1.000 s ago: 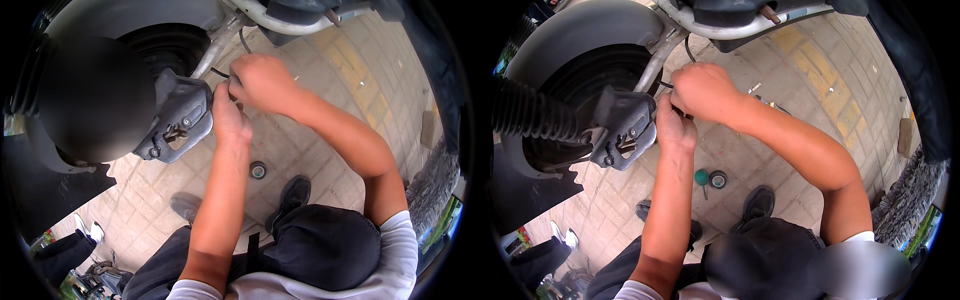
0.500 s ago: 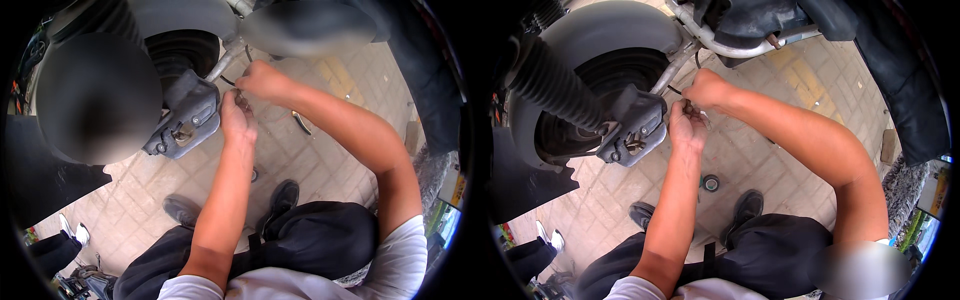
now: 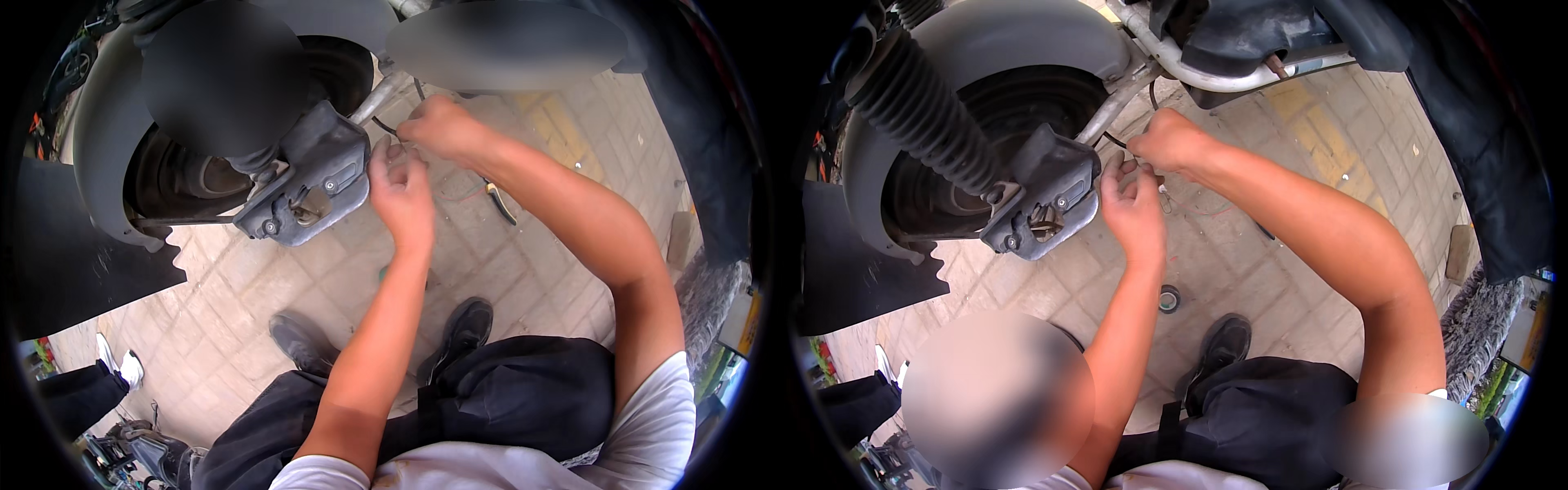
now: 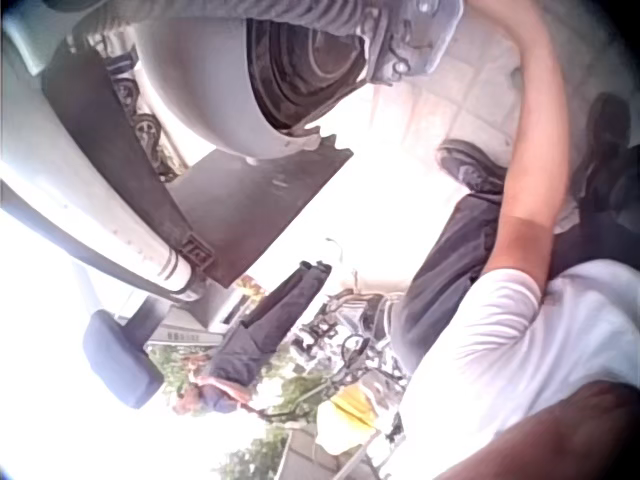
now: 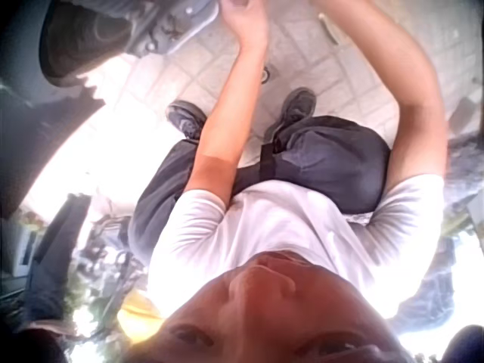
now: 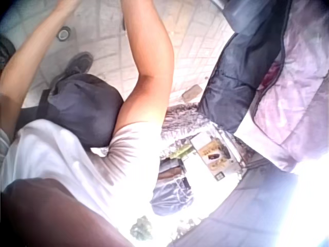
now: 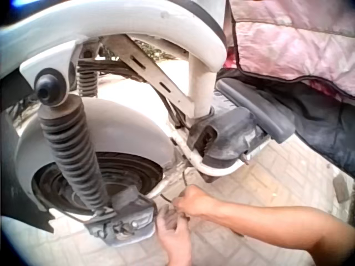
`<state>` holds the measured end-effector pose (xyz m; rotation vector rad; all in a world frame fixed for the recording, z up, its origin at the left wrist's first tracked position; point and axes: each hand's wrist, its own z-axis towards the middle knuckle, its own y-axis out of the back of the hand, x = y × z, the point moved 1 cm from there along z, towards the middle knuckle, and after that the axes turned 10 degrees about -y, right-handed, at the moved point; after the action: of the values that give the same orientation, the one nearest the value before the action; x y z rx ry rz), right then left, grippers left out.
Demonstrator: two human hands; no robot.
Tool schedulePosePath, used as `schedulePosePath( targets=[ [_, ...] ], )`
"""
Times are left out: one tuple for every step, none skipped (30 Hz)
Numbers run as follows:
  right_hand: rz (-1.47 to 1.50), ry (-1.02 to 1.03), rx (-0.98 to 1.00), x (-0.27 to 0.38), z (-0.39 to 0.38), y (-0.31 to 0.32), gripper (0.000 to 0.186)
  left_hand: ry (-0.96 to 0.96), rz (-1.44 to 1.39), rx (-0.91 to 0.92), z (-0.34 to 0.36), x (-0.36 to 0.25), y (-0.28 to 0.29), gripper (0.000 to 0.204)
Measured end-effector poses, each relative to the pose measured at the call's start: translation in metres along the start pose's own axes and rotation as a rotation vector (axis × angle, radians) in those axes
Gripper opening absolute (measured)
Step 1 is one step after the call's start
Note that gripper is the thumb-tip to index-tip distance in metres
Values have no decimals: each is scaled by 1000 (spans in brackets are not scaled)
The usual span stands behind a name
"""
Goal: The person works on the rear wheel area of a scooter, using pliers to strip and adjust wires near the brake assembly. They retrieve a battery from a cluttered workbench, then return to the scooter to continue manipulating the wiring with pliers.
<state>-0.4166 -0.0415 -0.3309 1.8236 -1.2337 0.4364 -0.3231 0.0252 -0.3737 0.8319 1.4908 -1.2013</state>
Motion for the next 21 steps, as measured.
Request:
schedulePosePath(
  targets=[
    [-14,-7,-2,0,-1,0,27,-31,50,13,3,4,1,37],
    [4,14,-10,1,-2,-1,27,-62,99,26,8,8,3,34],
    [22,34,-18,1,-3,-1,27,-93,148,39,12,12,5,32],
    [40,50,-27,0,-4,-2,27,-89,180,42,13,13,4,29],
    [39,49,-27,-1,-5,-2,27,-85,212,44,13,14,4,27],
    [37,49,-29,-2,-5,-2,28,-81,244,47,13,14,4,25],
    [35,50,-28,-1,-6,-2,28,-83,241,37,14,15,5,26],
    [9,39,-8,0,-7,-2,28,-84,238,28,14,16,6,26],
    [-17,27,12,1,-8,-1,30,-86,236,19,15,16,7,27],
    [-45,14,30,1,-9,0,33,-90,254,19,15,16,7,27],
    [-44,16,25,0,-9,-1,33,-93,272,20,16,16,7,27],
    [-43,17,19,-1,-8,-2,33,-97,291,20,16,16,6,27],
    [-41,21,15,-1,-8,-2,32,-99,269,17,17,16,5,26],
    [-71,56,2,-2,-8,-2,31,-102,247,13,17,16,5,25],
    [-101,91,-10,-4,-9,-1,30,-104,225,8,16,17,4,25],
    [-130,127,-22,-5,-9,0,30,-93,217,21,16,17,4,24],
    [-180,202,-64,-7,-10,1,28,-81,210,34,17,17,4,24],
    [-230,277,-106,-10,-13,2,26,-70,202,45,17,17,3,23],
    [-280,351,-148,-13,-15,3,24,-66,172,43,16,17,1,23],
    [-303,463,-227,-17,-16,3,22,-63,142,39,16,18,-2,22],
    [-327,577,-305,-21,-17,4,21,-60,112,32,16,18,-5,22]
  ],
)
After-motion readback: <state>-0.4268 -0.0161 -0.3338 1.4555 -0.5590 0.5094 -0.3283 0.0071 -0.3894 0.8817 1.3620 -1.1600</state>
